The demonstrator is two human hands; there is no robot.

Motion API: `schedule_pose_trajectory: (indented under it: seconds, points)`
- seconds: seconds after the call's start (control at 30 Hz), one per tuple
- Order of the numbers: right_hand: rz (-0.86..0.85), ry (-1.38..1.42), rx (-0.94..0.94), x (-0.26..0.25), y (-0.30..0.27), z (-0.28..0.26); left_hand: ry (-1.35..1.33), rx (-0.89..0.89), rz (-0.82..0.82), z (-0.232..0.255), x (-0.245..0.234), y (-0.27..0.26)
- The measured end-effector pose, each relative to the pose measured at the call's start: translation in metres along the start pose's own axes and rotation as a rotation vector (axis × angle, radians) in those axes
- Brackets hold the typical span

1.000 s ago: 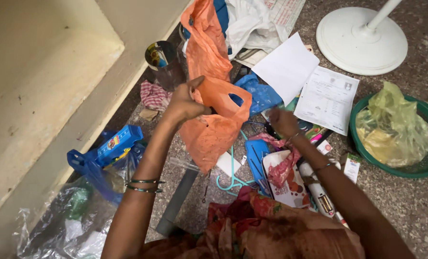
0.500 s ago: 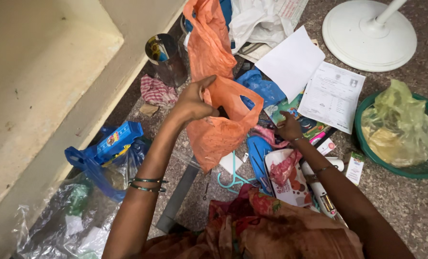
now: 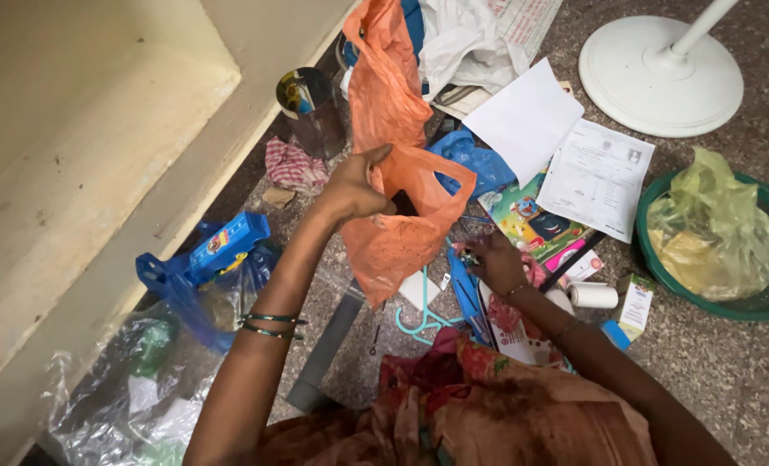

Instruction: The person sorts through various items on the floor, including plastic bags, a red container, a small pouch, and a blister pack of pills. They open and close the red container, place items inside, and arrange them on a shelf.

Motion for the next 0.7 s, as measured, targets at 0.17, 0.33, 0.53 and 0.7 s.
schedule_pose_trajectory:
  seconds: [0.17, 0.33, 0.53, 0.7]
  points:
    - [-0.007, -0.212, 0.007, 0.013, -0.009, -0.008, -0.044, 0.036, -0.031, 0.008, 0.005, -0.006]
    - [0.216, 0.432, 0.058, -0.020, 0.012, 0.022, 0.022, -0.012, -0.040, 0.013, 0.007, -0.013]
    - [0.143, 1.253, 0.632, -0.144, 0.041, 0.018, -0.015, 0.004, -0.055, 0.016, 0.007, -0.015]
    - [-0.228, 1.024, 0.166, -0.240, 0.085, -0.094, -0.044, -0.030, -0.043, 0.011, 0.008, -0.009]
Point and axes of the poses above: each hand's wrist, its own y-axis towards the middle knuckle, its own x-axis out of the palm, z = x × y, the point moved 7 cm from there along y, towards the middle knuckle, and after that the axes turned 10 degrees about -y, right-handed, at the moved point
